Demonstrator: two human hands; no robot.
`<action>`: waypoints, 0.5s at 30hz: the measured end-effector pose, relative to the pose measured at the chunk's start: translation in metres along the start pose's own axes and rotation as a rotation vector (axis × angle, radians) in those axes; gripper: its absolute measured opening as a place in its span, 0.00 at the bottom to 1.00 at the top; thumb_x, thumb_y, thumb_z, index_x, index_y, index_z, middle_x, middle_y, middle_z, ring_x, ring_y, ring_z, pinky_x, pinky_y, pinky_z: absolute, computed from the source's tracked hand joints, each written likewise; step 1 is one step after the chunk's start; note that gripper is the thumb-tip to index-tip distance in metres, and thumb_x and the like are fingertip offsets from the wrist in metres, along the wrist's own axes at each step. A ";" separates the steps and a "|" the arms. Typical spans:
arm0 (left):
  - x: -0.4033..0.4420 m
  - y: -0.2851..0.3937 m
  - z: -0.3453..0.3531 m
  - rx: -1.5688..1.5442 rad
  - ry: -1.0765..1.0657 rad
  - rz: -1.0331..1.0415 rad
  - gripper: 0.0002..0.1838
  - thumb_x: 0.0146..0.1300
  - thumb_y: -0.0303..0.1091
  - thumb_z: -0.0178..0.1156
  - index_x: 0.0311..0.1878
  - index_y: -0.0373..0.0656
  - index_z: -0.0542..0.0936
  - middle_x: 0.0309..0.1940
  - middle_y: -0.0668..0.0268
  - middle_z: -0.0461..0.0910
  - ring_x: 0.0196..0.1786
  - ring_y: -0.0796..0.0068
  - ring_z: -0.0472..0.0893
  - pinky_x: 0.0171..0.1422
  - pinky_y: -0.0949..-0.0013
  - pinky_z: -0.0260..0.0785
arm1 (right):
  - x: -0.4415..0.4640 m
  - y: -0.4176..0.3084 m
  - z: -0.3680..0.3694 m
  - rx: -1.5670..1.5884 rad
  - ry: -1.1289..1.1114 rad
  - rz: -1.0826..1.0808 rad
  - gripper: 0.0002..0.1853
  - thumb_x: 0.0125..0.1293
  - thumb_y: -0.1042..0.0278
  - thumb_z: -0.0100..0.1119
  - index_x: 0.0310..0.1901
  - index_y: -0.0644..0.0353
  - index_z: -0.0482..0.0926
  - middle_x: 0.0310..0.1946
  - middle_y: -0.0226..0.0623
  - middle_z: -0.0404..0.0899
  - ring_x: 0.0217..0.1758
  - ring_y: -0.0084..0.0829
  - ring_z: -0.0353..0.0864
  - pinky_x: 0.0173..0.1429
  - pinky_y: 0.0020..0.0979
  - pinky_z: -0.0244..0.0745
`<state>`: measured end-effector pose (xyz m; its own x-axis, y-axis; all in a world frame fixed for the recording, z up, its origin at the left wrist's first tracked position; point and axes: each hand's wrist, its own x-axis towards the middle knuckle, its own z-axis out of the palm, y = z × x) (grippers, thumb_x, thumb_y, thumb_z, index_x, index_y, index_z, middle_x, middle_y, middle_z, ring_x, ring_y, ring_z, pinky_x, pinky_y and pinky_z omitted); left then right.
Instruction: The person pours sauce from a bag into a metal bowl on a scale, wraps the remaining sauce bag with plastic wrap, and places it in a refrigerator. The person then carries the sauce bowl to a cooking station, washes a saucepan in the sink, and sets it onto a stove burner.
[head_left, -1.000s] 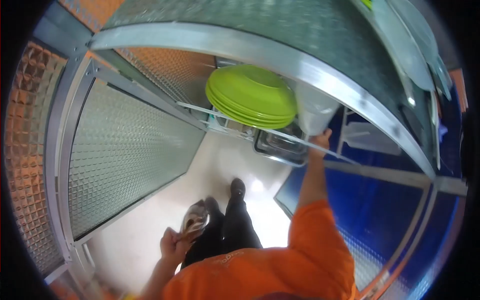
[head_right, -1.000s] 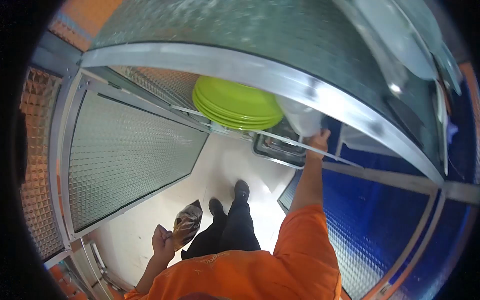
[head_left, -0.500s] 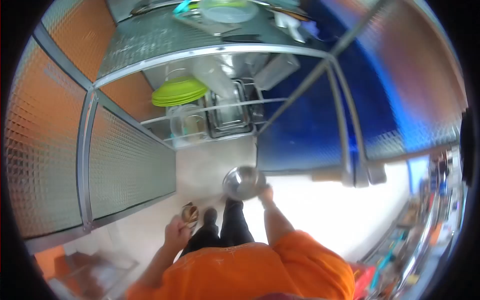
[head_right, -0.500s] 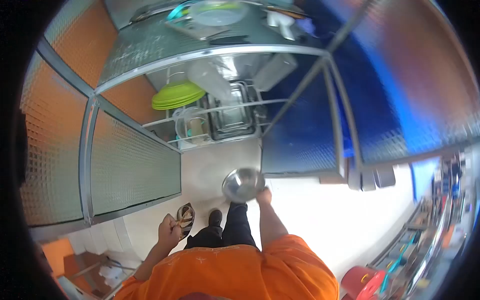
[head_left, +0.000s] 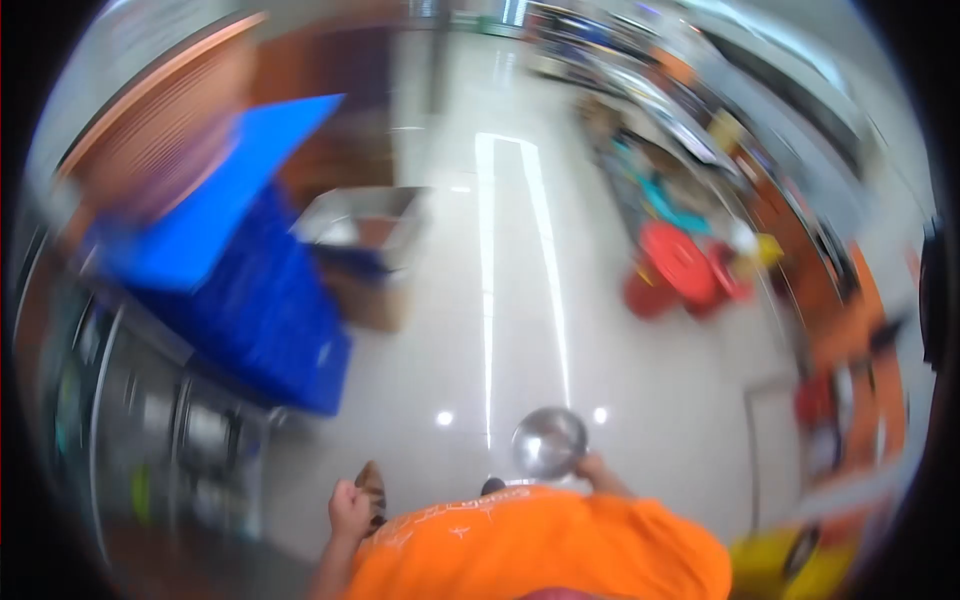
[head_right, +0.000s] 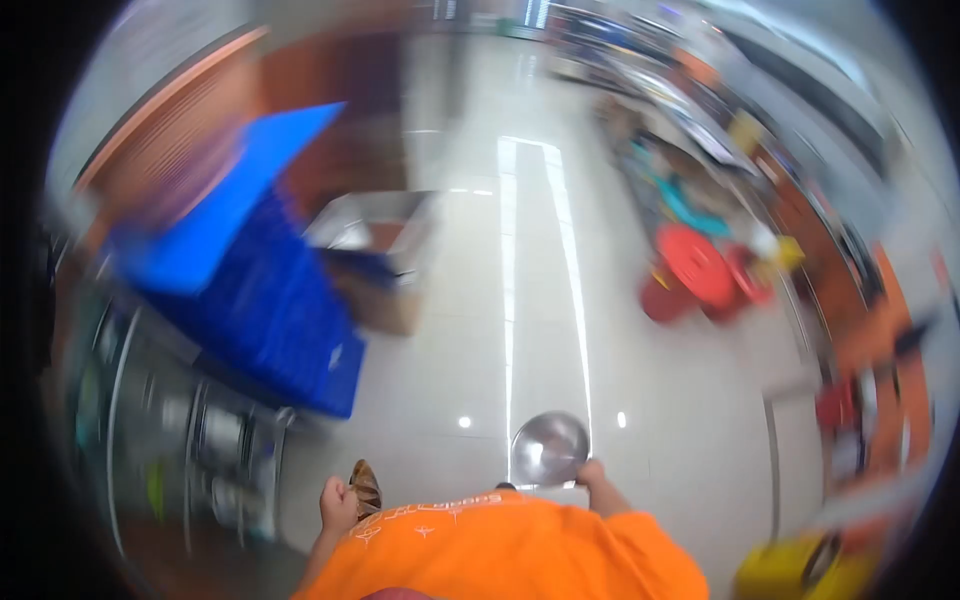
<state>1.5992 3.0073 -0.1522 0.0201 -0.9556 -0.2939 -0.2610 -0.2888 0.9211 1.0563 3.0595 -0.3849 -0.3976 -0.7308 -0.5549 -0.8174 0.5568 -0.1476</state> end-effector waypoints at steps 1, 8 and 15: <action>0.018 0.017 0.024 0.072 0.066 0.123 0.09 0.50 0.26 0.50 0.22 0.42 0.60 0.16 0.67 0.60 0.22 0.76 0.60 0.25 0.69 0.58 | -0.006 0.031 -0.011 0.320 0.073 0.287 0.19 0.51 0.61 0.55 0.39 0.69 0.74 0.39 0.55 0.77 0.44 0.47 0.77 0.47 0.39 0.72; 0.139 0.154 0.180 -0.186 -0.042 0.404 0.08 0.48 0.23 0.44 0.25 0.44 0.55 0.24 0.73 0.52 0.28 0.80 0.54 0.31 0.75 0.52 | -0.048 0.172 -0.139 1.264 0.679 0.753 0.14 0.54 0.71 0.53 0.40 0.71 0.70 0.28 0.50 0.77 0.20 0.35 0.78 0.16 0.31 0.73; 0.362 0.230 0.315 -0.034 -0.305 0.688 0.05 0.57 0.28 0.46 0.35 0.38 0.68 0.31 0.64 0.71 0.33 0.74 0.72 0.36 0.69 0.66 | 0.076 0.239 -0.154 0.853 0.473 1.059 0.32 0.51 0.55 0.61 0.57 0.56 0.65 0.51 0.43 0.71 0.56 0.43 0.68 0.61 0.44 0.62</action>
<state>1.2426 2.6138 -0.1270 -0.4064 -0.8639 0.2975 -0.0877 0.3610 0.9285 0.7668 3.0759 -0.3361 -0.8855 0.2030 -0.4179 0.3719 0.8489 -0.3757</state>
